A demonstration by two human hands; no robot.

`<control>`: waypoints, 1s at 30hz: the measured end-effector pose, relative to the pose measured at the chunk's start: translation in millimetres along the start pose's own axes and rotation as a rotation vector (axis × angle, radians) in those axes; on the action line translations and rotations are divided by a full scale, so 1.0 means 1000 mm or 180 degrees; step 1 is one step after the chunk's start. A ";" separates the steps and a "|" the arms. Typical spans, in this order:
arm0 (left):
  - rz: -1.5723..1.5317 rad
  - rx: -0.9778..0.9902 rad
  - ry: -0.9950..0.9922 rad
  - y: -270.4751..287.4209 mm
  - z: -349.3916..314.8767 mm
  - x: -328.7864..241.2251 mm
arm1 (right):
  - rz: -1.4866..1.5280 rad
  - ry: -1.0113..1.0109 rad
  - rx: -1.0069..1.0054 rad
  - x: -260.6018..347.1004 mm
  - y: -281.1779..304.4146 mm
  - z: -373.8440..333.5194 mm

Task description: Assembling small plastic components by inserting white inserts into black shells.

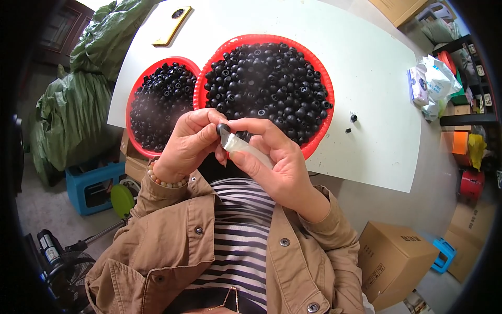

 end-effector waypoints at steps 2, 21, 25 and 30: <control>0.0066 0.0067 0.0001 -0.002 0.000 0.000 | 0.0026 -0.0026 0.0049 0.002 -0.002 0.001; -0.0162 0.0351 0.0163 -0.003 -0.001 0.001 | 0.0430 -0.0151 -0.0269 -0.009 0.005 0.000; 0.0050 -0.0029 -0.0012 0.012 -0.008 -0.009 | 0.0411 -0.0195 -0.0472 -0.010 0.006 -0.001; 0.1881 -0.1281 -0.0355 0.057 -0.033 -0.060 | 0.0246 -0.0130 -0.0610 -0.010 0.012 -0.003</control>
Point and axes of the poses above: each hand's wrist, its own z-axis towards the middle knuckle, its own y-axis out of the back of the hand, x = y × z, the point moved 8 cm from there along z, towards the middle knuckle, and after that the axes turned 8 degrees about x, right-handed, at the moved point
